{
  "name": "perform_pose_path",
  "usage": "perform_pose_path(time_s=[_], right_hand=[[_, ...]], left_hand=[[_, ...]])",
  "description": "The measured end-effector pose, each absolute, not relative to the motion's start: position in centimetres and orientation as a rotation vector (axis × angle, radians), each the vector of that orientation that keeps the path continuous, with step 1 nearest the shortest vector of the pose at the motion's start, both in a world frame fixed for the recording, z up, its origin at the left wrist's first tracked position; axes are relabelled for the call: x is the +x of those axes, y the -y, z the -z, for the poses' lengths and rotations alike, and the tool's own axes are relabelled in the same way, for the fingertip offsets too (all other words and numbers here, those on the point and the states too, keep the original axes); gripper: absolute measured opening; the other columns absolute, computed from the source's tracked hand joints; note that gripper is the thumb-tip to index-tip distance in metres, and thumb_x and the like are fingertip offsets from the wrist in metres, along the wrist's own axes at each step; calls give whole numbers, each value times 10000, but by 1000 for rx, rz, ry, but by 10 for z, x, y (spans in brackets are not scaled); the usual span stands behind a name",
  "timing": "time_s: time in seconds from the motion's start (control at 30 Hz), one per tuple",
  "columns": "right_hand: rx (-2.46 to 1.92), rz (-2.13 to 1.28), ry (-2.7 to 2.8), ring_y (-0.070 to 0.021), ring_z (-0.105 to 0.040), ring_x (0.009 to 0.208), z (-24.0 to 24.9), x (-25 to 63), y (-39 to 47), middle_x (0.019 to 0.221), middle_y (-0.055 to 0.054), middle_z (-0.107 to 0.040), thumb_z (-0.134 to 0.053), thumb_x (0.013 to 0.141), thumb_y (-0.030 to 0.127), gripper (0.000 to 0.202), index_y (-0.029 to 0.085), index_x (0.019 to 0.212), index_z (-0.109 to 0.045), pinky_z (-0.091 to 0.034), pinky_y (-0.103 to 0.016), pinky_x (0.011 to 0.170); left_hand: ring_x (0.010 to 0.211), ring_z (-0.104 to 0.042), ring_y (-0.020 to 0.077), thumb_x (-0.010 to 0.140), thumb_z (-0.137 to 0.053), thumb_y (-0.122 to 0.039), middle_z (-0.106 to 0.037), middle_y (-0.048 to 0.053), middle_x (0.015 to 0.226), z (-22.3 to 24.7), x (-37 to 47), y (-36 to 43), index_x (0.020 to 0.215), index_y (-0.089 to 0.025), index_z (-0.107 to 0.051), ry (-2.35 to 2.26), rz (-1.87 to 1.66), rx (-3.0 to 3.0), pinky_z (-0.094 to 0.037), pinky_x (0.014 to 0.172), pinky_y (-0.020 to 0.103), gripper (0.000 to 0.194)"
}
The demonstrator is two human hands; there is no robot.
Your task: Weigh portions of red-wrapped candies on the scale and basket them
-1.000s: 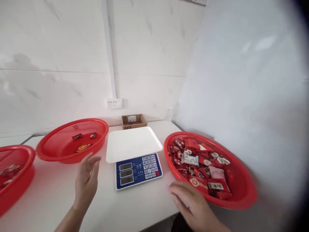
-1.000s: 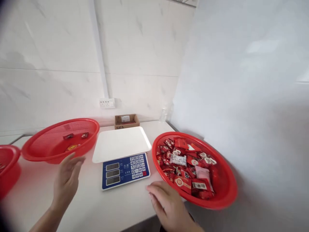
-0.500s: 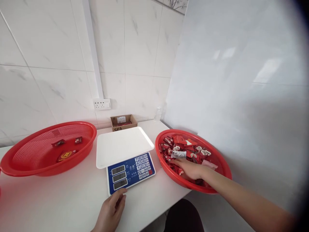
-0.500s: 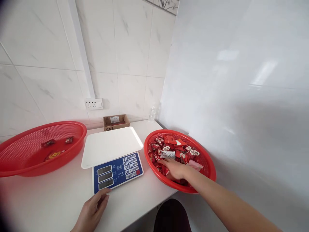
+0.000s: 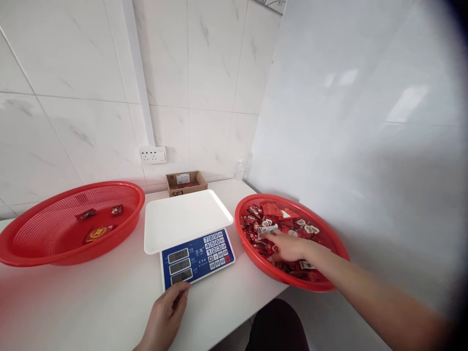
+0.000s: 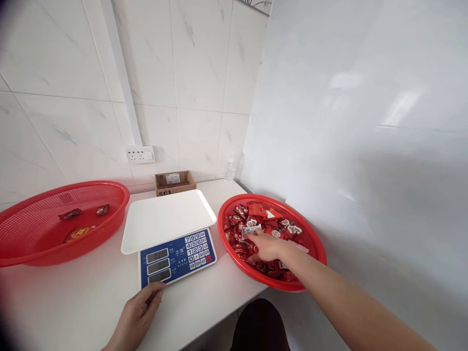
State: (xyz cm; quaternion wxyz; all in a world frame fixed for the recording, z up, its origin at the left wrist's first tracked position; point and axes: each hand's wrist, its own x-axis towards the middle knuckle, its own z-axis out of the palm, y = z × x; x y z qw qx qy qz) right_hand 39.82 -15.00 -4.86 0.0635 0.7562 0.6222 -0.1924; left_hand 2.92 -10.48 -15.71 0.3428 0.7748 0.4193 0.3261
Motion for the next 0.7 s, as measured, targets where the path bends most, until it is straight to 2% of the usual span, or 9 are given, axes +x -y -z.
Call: perform_pose_path(time_s=[0.07, 0.17, 0.23, 0.33, 0.43, 0.53, 0.63, 0.7], right_hand=[[2279, 480, -1886, -293, -584, 986, 60, 390, 151, 1294, -129, -455, -683, 620, 416, 718, 267, 1289, -471, -441, -343, 802], [2238, 385, -2040, -244, -599, 900, 70, 386, 153, 1096, -89, -589, -635, 665, 275, 396, 240, 1060, -622, -434, -299, 765], [2261, 355, -2085, -207, -603, 821, 71, 392, 153, 972, -53, -632, -589, 679, 188, 226, 232, 893, -648, -431, -270, 706], [2404, 297, -2074, -172, -600, 753, 63, 409, 150, 881, -24, -644, -532, 711, 143, 164, 228, 808, -634, -420, -246, 662], [2610, 188, -2056, -179, -607, 805, 50, 424, 144, 898, -26, -650, -522, 753, 185, 174, 231, 885, -626, -429, -263, 721], [2744, 74, -2025, -203, -591, 952, 44, 428, 138, 1068, -57, -623, -536, 774, 238, 276, 232, 1042, -598, -416, -288, 828], [2667, 215, -2005, -221, -561, 1056, 52, 422, 135, 1282, -104, -504, -540, 783, 256, 482, 221, 1258, -471, -416, -286, 848], [2581, 322, -1946, -238, -572, 1050, 63, 417, 134, 1340, -130, -449, -525, 795, 261, 585, 221, 1352, -351, -431, -298, 817]], left_hand=[[737, -648, 167, 828, -462, -418, -687, 22, 858, 158, 29, 105, 900, -234, -615, -1079, -845, 2019, -519, 621, 222, 250], [729, -645, 157, 832, -461, -412, -685, 16, 849, 158, 28, 106, 890, -235, -618, -1067, -857, 2030, -514, 623, 210, 243], [710, -641, 152, 833, -461, -412, -683, 10, 830, 158, 28, 106, 884, -236, -618, -1065, -870, 2037, -512, 616, 206, 241], [674, -633, 150, 830, -460, -415, -680, 8, 801, 157, 28, 106, 873, -231, -619, -1070, -892, 2038, -511, 592, 209, 247], [670, -629, 156, 826, -460, -416, -679, 17, 798, 157, 28, 107, 877, -223, -619, -1073, -914, 2031, -514, 592, 219, 255], [667, -626, 159, 828, -454, -415, -679, 25, 797, 159, 27, 107, 881, -218, -618, -1070, -915, 2031, -517, 598, 229, 261], [652, -621, 160, 830, -449, -418, -676, 29, 783, 160, 26, 107, 882, -216, -619, -1075, -908, 2041, -518, 603, 238, 268], [655, -620, 159, 835, -446, -416, -674, 27, 787, 160, 26, 106, 888, -218, -617, -1080, -904, 2039, -517, 604, 237, 268]])
